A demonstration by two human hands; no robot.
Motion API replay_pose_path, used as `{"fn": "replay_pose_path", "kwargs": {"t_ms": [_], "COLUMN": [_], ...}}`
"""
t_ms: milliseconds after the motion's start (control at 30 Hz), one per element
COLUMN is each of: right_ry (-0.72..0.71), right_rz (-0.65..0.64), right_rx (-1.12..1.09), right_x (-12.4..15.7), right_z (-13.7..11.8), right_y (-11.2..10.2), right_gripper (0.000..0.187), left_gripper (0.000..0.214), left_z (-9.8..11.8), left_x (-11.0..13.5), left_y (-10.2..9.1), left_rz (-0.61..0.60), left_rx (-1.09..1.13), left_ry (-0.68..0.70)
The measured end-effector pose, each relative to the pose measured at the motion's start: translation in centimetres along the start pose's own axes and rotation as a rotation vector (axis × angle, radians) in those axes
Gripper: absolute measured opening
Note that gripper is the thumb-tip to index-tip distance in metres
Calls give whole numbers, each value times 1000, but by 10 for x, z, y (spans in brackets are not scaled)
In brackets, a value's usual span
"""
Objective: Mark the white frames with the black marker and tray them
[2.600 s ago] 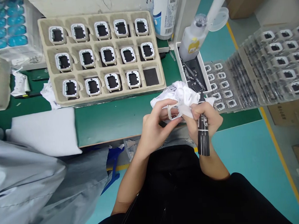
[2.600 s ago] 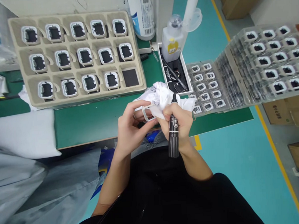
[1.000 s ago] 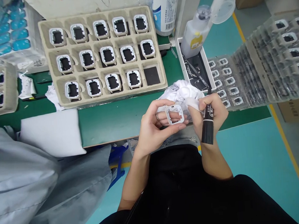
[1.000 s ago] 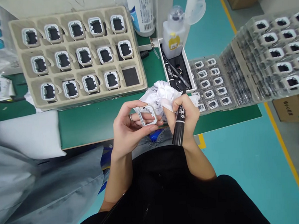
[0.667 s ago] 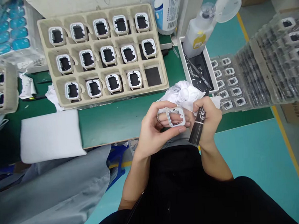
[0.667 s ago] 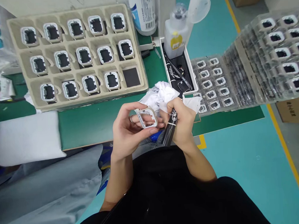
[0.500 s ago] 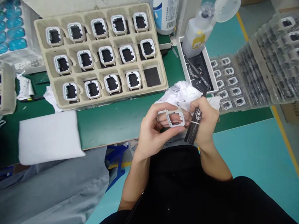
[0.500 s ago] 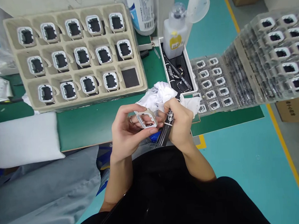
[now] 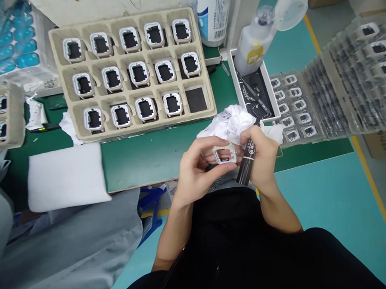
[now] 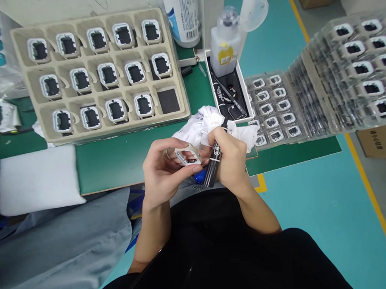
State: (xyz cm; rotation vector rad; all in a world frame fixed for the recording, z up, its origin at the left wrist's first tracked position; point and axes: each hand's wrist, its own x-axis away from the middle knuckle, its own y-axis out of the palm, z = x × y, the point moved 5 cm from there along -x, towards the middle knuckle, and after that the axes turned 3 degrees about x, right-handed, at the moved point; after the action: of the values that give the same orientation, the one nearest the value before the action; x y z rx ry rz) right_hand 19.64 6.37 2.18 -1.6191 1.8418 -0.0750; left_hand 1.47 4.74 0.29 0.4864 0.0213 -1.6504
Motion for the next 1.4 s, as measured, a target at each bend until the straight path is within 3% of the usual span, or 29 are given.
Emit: {"fn": "replay_pose_path", "kwargs": {"t_ms": [200, 367, 533, 733, 900, 1067, 1233, 1333, 1400], "right_ry": [14, -99, -186, -255, -209, -263, -299, -220, -213], "right_rz": [3, 26, -29, 15, 84, 265, 473, 464, 421], "right_rx": [83, 134, 402, 586, 515, 461, 308, 222, 186], "right_x": [5, 8, 12, 21, 31, 37, 38, 32, 23], "right_z": [7, 4, -6, -18, -27, -28, -26, -22, -19], "right_y": [0, -6, -17, -31, -43, -54, -50, -40, -32], "right_gripper": [17, 19, 11, 11, 26, 36, 23, 4, 10], "left_gripper": [64, 66, 62, 68, 73, 76, 72, 66, 64], "left_z": [-4, -6, -8, -9, -9, -9, -7, -4, -4], "left_x": [6, 11, 12, 11, 10, 10, 7, 4, 2], "left_y": [-1, -2, -2, -3, -2, -2, -5, -6, -8], "left_rz": [47, 106, 102, 97, 128, 161, 150, 135, 154], "left_rx": [21, -20, -16, -6, 34, 73, 112, 183, 204], "left_ry": [-125, -155, -154, -169, -253, -293, -326, -322, -320]}}
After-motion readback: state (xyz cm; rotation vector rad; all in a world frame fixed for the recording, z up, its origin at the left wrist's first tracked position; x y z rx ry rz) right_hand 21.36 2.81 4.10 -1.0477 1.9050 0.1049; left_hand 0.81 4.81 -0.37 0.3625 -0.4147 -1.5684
